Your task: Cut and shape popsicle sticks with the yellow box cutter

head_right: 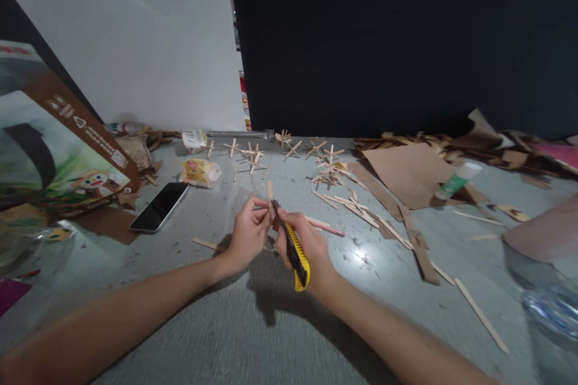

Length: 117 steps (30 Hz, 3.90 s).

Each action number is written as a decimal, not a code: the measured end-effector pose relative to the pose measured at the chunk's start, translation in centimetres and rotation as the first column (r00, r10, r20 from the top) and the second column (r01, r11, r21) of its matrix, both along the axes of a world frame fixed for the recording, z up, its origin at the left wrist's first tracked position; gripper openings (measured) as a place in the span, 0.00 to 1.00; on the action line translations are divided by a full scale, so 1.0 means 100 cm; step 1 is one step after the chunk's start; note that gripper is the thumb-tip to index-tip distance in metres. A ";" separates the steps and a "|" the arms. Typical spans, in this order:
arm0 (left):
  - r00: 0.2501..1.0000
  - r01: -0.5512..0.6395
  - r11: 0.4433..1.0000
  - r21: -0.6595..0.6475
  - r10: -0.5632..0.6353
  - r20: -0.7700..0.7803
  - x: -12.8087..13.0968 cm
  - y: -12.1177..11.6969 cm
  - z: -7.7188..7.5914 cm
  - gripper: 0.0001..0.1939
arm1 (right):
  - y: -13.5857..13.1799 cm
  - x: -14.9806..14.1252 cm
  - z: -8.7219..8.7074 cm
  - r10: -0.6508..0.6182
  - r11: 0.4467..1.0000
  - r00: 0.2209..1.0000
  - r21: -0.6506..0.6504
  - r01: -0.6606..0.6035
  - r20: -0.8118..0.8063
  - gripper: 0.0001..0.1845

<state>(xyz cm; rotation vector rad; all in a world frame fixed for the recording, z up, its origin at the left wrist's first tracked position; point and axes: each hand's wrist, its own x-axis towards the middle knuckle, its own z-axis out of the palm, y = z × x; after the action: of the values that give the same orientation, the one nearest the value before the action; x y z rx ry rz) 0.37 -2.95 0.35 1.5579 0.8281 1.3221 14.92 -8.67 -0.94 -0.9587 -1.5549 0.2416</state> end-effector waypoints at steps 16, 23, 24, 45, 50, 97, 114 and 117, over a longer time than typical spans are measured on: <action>1.000 -0.016 1.000 -0.014 0.016 -0.002 0.001 -0.002 0.002 0.26 | -0.004 -0.007 0.009 -0.032 0.997 0.988 -0.067 0.022 -0.152 0.09; 0.999 -0.034 0.999 -0.031 0.033 -0.023 0.000 0.000 0.004 0.25 | 0.002 -0.003 0.006 0.085 0.975 0.895 -0.148 -0.165 -0.438 0.15; 0.999 -0.040 0.999 -0.028 0.040 -0.025 0.000 0.000 0.004 0.25 | 0.003 -0.003 0.005 0.082 0.976 0.896 -0.147 -0.161 -0.437 0.15; 1.000 -0.016 0.999 -0.039 0.015 -0.011 0.001 -0.001 0.006 0.26 | -0.005 -0.006 0.012 -0.021 0.999 1.000 0.040 0.021 -0.005 0.15; 1.000 -0.008 0.998 -0.065 0.006 -0.025 0.000 0.000 0.004 0.27 | -0.007 -0.008 0.013 -0.041 0.999 0.999 0.028 0.041 0.007 0.14; 0.954 0.009 0.936 -0.351 0.097 0.284 -0.001 0.026 -0.003 0.26 | -0.001 -0.002 0.008 0.168 0.952 0.937 -0.197 -0.236 -0.307 0.15; 0.960 -0.113 0.921 -0.374 0.198 0.198 -0.001 0.028 -0.010 0.20 | 0.000 -0.002 0.000 0.128 0.968 0.986 -0.202 -0.149 -0.110 0.16; 0.955 -0.142 0.919 -0.368 0.225 0.192 -0.001 0.028 -0.010 0.21 | 0.000 -0.004 0.001 0.094 0.982 0.996 -0.164 -0.093 0.000 0.14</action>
<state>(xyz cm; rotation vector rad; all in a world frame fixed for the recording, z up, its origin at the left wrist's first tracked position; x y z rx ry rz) 0.25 -0.11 -0.66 1.0441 1.0182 1.3707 14.48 -8.70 -0.83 -1.0160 -1.6082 0.4383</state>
